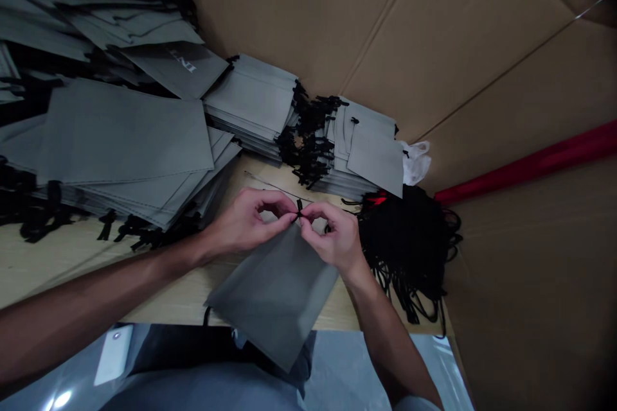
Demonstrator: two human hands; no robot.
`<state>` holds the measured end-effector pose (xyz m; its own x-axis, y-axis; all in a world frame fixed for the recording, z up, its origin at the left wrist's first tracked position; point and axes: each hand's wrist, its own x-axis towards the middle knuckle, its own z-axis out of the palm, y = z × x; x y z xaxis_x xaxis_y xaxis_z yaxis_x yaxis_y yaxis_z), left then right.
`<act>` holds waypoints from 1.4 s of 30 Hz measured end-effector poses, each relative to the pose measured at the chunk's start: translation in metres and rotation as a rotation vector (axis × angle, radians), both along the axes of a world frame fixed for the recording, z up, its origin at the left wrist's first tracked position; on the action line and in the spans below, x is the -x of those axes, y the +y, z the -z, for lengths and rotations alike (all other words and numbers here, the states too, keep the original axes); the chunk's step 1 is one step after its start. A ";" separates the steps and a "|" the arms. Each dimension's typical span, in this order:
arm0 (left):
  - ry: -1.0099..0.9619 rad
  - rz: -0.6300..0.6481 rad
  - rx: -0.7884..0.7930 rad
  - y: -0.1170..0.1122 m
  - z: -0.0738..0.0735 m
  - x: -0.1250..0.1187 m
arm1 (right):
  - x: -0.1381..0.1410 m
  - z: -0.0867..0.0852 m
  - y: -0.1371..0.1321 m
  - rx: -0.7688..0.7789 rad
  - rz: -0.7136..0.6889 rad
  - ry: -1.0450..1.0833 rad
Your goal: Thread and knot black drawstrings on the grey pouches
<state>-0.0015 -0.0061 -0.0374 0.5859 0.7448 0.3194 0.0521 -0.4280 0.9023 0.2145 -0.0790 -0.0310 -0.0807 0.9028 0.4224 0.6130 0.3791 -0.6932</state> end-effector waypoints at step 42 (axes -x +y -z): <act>0.042 0.141 0.164 0.000 -0.007 0.001 | -0.001 0.002 0.006 0.478 -0.165 0.447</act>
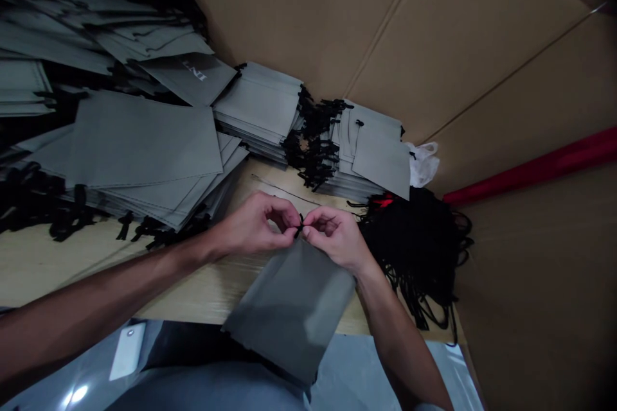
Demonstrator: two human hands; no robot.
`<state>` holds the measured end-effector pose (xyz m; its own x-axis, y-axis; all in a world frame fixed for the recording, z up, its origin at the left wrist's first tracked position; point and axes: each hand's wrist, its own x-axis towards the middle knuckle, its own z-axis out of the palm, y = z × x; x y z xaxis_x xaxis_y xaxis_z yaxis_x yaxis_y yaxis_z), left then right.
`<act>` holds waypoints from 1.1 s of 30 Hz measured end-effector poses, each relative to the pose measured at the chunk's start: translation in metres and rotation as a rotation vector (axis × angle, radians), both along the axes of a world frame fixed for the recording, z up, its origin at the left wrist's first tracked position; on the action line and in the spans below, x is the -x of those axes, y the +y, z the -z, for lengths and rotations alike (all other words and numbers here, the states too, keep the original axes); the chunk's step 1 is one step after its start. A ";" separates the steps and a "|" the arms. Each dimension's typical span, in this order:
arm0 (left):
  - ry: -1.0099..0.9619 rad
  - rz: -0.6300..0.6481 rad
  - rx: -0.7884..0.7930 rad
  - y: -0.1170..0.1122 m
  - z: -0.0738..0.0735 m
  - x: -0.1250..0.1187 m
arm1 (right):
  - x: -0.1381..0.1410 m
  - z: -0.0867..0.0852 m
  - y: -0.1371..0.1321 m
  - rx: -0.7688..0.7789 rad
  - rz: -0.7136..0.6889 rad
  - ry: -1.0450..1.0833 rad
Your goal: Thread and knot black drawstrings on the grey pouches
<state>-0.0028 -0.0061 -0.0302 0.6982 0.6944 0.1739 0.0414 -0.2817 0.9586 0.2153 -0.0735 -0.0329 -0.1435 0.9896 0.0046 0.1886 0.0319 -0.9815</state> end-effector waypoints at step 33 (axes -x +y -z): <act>-0.063 -0.108 -0.653 -0.006 0.005 0.003 | 0.008 -0.010 -0.009 -0.634 0.035 -0.480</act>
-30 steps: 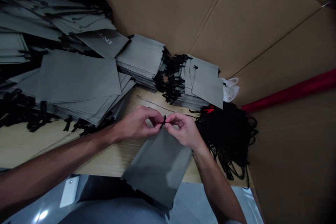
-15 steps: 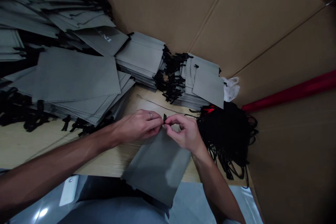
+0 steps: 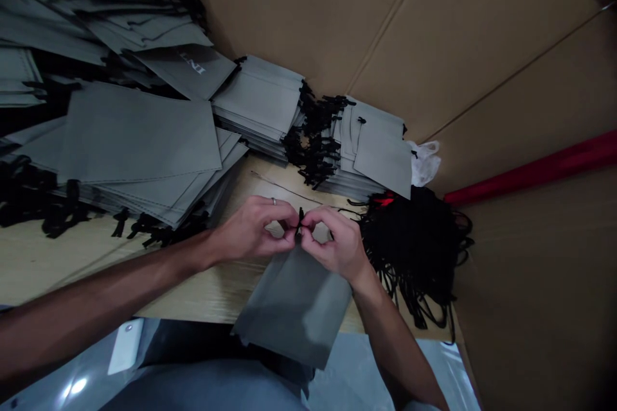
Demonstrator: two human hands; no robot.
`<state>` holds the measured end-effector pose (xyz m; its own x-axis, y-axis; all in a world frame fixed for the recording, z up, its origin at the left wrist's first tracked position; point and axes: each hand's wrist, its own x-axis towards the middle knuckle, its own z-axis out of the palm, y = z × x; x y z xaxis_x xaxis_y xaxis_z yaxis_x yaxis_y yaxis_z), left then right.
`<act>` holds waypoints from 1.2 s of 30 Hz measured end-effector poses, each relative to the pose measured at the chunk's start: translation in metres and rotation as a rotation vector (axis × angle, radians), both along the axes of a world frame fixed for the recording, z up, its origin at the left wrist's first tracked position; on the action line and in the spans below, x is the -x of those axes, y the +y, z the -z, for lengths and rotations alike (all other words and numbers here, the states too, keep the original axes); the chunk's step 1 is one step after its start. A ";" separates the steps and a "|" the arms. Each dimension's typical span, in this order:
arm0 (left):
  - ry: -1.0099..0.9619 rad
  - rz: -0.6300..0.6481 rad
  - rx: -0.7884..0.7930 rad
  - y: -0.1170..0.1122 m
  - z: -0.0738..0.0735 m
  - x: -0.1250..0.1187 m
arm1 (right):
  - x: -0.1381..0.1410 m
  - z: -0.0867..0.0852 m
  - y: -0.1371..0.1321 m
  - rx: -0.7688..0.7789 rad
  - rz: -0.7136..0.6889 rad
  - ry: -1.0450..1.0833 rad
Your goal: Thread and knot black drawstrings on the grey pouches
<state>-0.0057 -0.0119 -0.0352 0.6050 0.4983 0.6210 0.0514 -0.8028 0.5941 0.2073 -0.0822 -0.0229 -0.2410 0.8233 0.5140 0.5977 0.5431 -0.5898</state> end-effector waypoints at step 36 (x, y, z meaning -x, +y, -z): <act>-0.169 0.082 0.719 0.006 0.001 -0.008 | -0.006 0.001 0.000 0.113 0.031 0.056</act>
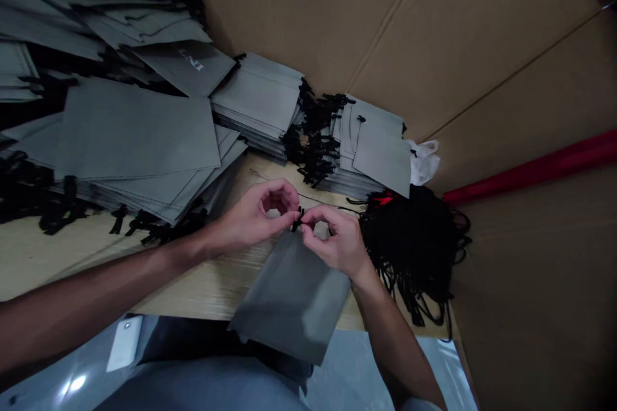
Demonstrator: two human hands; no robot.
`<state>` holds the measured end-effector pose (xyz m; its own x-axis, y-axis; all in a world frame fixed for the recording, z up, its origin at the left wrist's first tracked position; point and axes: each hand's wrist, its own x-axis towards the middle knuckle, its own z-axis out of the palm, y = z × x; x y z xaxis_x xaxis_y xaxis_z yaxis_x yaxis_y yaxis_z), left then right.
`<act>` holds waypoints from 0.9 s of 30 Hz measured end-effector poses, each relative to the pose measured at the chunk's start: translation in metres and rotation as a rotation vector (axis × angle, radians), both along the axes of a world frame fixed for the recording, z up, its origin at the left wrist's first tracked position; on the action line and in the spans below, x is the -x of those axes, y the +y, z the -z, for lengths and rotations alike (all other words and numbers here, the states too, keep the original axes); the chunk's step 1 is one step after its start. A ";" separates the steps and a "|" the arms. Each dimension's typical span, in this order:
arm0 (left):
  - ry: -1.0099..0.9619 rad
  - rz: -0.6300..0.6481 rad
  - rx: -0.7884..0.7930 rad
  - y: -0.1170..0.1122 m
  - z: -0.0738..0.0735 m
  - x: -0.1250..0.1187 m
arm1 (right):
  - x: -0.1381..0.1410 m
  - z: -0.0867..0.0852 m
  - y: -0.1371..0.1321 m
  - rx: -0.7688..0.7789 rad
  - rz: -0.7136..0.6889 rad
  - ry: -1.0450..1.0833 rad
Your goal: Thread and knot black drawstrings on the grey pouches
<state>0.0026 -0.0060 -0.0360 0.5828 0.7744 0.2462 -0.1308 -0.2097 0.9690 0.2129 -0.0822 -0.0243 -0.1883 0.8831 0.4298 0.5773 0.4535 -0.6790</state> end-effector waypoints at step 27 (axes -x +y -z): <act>0.195 -0.221 -0.998 -0.009 0.009 0.003 | 0.001 0.012 0.001 0.118 0.096 0.179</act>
<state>0.0000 -0.0154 -0.0448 0.5510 0.3643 0.7508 0.1481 -0.9281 0.3417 0.2117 -0.0809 -0.0360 -0.0311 0.9393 0.3418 0.4796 0.3140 -0.8193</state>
